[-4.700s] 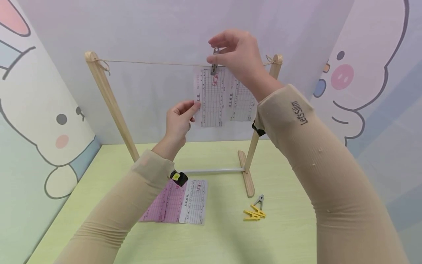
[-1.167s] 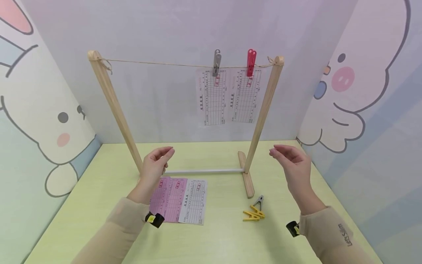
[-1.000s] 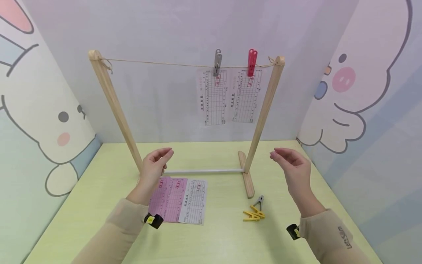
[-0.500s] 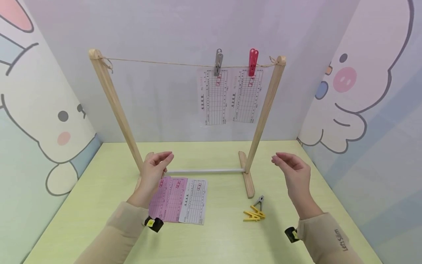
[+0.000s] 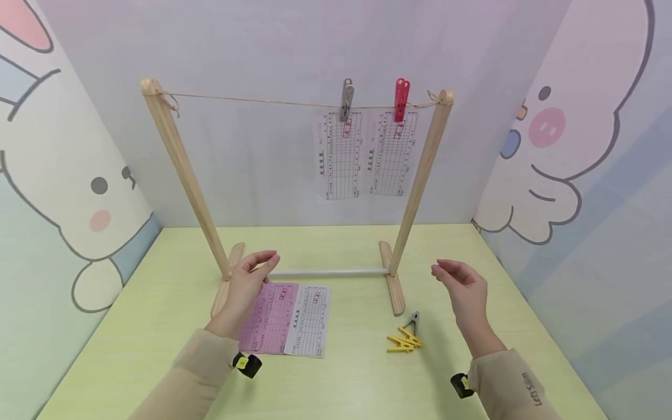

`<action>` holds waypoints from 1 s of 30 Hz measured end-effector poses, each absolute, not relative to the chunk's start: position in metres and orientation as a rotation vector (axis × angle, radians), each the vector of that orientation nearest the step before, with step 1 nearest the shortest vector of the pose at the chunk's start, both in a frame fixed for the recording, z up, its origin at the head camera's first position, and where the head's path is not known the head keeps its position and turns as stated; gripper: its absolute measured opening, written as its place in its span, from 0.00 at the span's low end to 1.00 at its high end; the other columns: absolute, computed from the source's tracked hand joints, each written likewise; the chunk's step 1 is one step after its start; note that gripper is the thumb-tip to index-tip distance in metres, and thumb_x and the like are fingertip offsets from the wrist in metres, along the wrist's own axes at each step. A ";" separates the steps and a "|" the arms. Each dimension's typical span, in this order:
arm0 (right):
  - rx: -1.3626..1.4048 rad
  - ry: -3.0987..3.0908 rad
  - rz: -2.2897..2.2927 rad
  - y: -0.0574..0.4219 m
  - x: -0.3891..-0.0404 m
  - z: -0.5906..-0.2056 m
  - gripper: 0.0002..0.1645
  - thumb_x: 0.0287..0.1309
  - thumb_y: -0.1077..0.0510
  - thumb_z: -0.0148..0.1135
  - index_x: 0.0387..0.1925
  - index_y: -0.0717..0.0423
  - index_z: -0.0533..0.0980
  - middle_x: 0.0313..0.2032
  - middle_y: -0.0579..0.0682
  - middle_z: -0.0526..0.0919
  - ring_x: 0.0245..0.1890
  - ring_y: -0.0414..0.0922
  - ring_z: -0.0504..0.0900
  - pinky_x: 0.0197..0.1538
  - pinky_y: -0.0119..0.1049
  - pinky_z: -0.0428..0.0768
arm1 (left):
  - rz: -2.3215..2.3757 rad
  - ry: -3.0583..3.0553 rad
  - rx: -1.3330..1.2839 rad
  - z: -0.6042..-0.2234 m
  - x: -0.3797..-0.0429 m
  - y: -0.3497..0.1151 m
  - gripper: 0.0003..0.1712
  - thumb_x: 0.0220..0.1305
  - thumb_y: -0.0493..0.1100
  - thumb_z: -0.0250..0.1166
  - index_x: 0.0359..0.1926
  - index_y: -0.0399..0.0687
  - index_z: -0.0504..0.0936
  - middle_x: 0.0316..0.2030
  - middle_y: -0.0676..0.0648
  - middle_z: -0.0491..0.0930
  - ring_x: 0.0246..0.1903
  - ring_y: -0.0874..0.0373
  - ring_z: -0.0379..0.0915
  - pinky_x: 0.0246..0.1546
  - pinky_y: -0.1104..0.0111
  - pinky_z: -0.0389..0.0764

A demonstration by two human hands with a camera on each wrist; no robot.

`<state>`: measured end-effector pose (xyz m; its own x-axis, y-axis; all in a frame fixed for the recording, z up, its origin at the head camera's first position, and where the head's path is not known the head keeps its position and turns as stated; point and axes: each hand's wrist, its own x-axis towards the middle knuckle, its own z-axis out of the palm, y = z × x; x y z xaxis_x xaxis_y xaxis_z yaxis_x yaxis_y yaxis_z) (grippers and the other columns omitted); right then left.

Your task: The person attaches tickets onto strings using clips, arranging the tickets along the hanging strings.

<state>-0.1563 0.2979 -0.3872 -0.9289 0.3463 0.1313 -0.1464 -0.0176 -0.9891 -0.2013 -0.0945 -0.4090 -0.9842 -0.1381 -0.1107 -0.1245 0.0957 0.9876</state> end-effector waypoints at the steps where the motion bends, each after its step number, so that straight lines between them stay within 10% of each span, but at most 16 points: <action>1: -0.220 -1.938 2.008 0.299 -0.156 -0.389 0.05 0.58 0.63 0.69 0.36 0.51 0.84 0.31 0.37 0.88 0.31 0.32 0.85 0.41 0.20 0.81 | -2.093 -2.312 0.280 -0.411 -0.201 -0.094 0.22 0.63 0.58 0.68 0.55 0.56 0.81 0.53 0.53 0.78 0.31 0.60 0.70 0.32 0.72 0.70; 16: -0.295 -2.201 1.905 0.304 -0.154 -0.419 0.06 0.61 0.61 0.68 0.36 0.46 0.84 0.29 0.30 0.86 0.31 0.30 0.84 0.42 0.18 0.78 | -2.119 -2.326 0.324 -0.442 -0.195 -0.082 0.23 0.63 0.55 0.68 0.56 0.53 0.80 0.51 0.50 0.80 0.32 0.58 0.74 0.34 0.70 0.76; 30: -0.332 -2.500 1.739 0.302 -0.149 -0.443 0.24 0.63 0.55 0.66 0.51 0.71 0.76 0.29 0.26 0.84 0.33 0.32 0.83 0.43 0.24 0.79 | -2.151 -2.318 0.311 -0.469 -0.184 -0.071 0.23 0.62 0.47 0.69 0.58 0.47 0.79 0.50 0.47 0.81 0.24 0.58 0.73 0.20 0.72 0.77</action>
